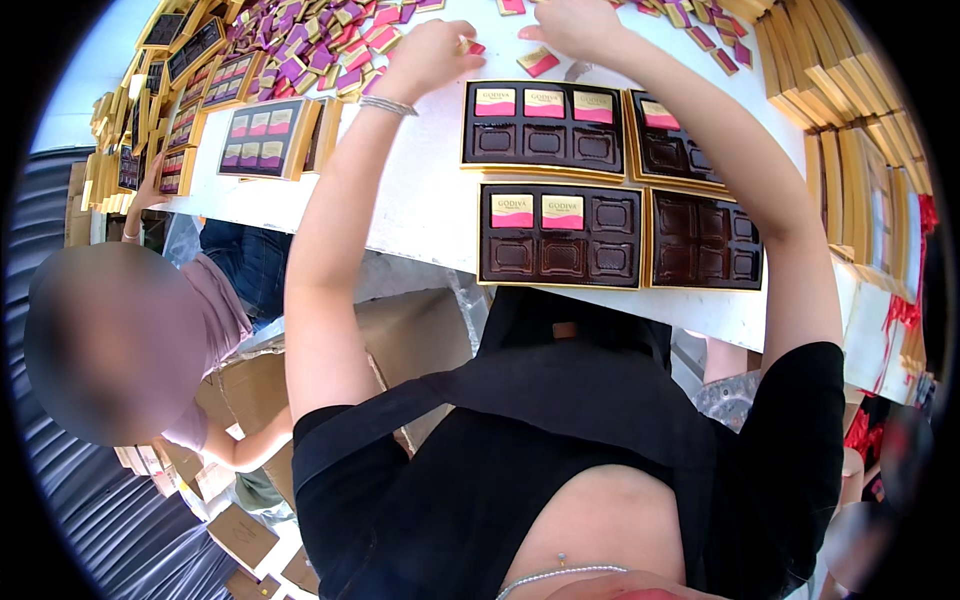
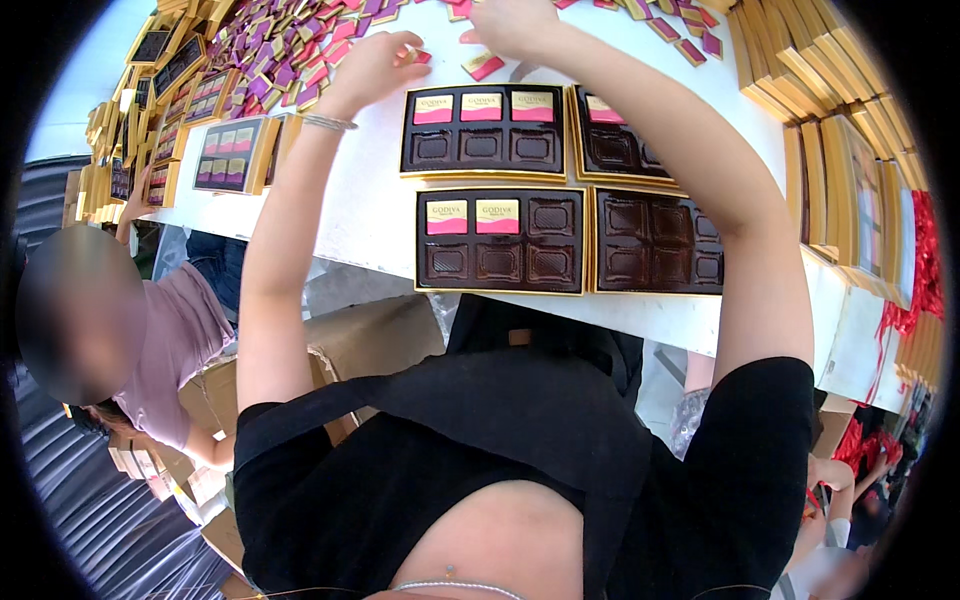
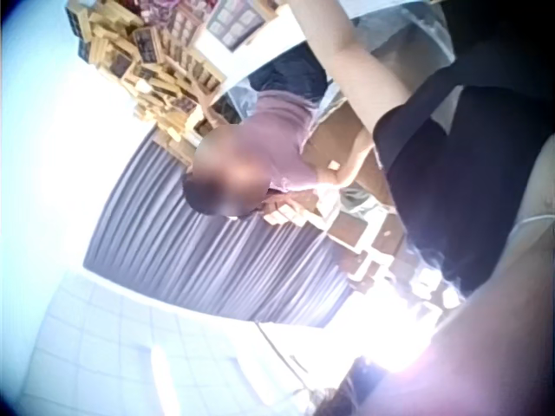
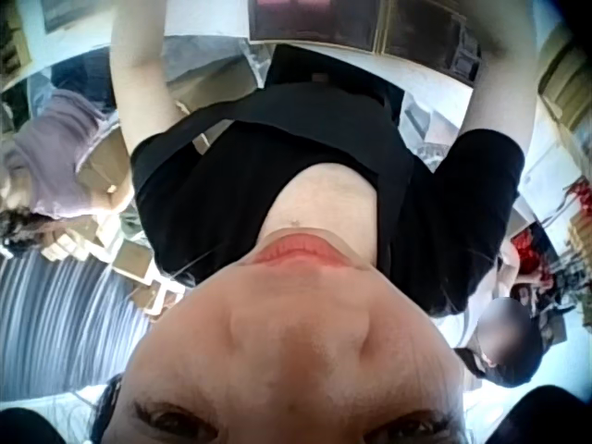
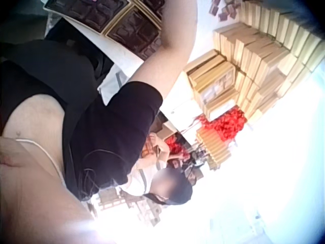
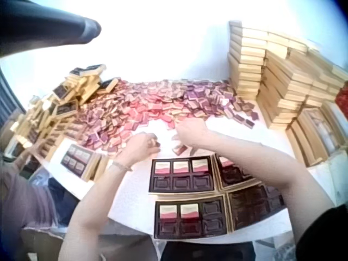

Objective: The person places small, individually wrapped chocolate pieces into the compartments of rectangular chocolate bar trays. They handle the trays and wrappers by hand, arranging the pieces to fill the slots and occasionally stacking the completed trays on the table.

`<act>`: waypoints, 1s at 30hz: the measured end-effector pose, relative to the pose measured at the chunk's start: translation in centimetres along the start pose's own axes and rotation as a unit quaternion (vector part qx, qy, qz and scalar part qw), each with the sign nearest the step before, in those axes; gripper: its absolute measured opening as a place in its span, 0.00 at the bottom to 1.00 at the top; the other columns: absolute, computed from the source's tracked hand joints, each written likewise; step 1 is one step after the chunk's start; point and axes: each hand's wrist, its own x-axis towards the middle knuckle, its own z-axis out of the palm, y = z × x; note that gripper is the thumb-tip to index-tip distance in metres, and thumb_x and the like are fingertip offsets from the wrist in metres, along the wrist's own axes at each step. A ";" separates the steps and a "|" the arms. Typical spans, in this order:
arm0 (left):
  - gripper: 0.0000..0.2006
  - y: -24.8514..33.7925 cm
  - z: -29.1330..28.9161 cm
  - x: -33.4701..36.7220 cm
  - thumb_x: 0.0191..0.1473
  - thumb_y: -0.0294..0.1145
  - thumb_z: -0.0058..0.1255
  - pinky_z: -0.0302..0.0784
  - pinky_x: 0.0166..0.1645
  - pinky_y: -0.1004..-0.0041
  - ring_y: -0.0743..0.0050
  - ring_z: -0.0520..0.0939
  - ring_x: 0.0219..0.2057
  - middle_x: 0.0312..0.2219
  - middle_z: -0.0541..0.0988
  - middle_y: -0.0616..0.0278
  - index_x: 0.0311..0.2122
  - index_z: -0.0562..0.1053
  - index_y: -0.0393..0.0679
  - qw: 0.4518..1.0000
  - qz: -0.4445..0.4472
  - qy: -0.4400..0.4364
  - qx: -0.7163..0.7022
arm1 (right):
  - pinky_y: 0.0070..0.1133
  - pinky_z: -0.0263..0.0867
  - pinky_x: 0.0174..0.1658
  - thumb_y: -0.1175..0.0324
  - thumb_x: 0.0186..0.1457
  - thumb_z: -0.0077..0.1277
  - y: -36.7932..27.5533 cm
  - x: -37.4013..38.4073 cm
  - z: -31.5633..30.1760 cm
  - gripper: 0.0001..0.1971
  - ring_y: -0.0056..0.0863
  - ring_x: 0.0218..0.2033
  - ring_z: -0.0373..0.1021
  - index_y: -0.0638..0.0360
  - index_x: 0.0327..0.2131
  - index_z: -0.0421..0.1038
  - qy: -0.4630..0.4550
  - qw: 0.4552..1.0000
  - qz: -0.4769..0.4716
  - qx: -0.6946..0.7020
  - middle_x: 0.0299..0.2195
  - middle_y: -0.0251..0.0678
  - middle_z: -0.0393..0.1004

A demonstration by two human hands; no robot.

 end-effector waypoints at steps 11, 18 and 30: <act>0.12 14.0 -6.8 -12.2 0.41 0.29 0.68 0.77 0.41 0.70 0.67 0.81 0.35 0.35 0.81 0.65 0.32 0.77 0.42 0.933 0.208 -0.079 -0.282 | 0.31 0.69 0.39 0.71 0.46 0.57 2.9 -2.2 2.8 0.09 0.40 0.35 0.75 0.59 0.34 0.79 0.109 0.950 -0.235 0.172 0.31 0.44 0.79; 0.12 16.8 -4.7 -11.6 0.42 0.30 0.66 0.78 0.44 0.70 0.63 0.80 0.40 0.37 0.80 0.62 0.33 0.78 0.41 0.938 0.213 0.005 -0.271 | 0.29 0.72 0.44 0.71 0.50 0.58 3.5 -21.6 -3.2 0.09 0.39 0.39 0.75 0.62 0.36 0.79 0.078 0.959 -0.222 0.160 0.36 0.42 0.79; 0.42 19.9 -3.7 -16.0 0.48 0.59 0.54 0.44 0.69 0.46 0.62 0.61 0.66 0.63 0.63 0.54 0.62 0.63 0.38 0.972 0.218 -0.061 -0.062 | 0.41 0.39 0.70 0.42 0.57 0.45 1.9 -30.1 4.4 0.36 0.34 0.69 0.47 0.56 0.62 0.60 0.106 0.991 -0.072 -0.036 0.65 0.36 0.57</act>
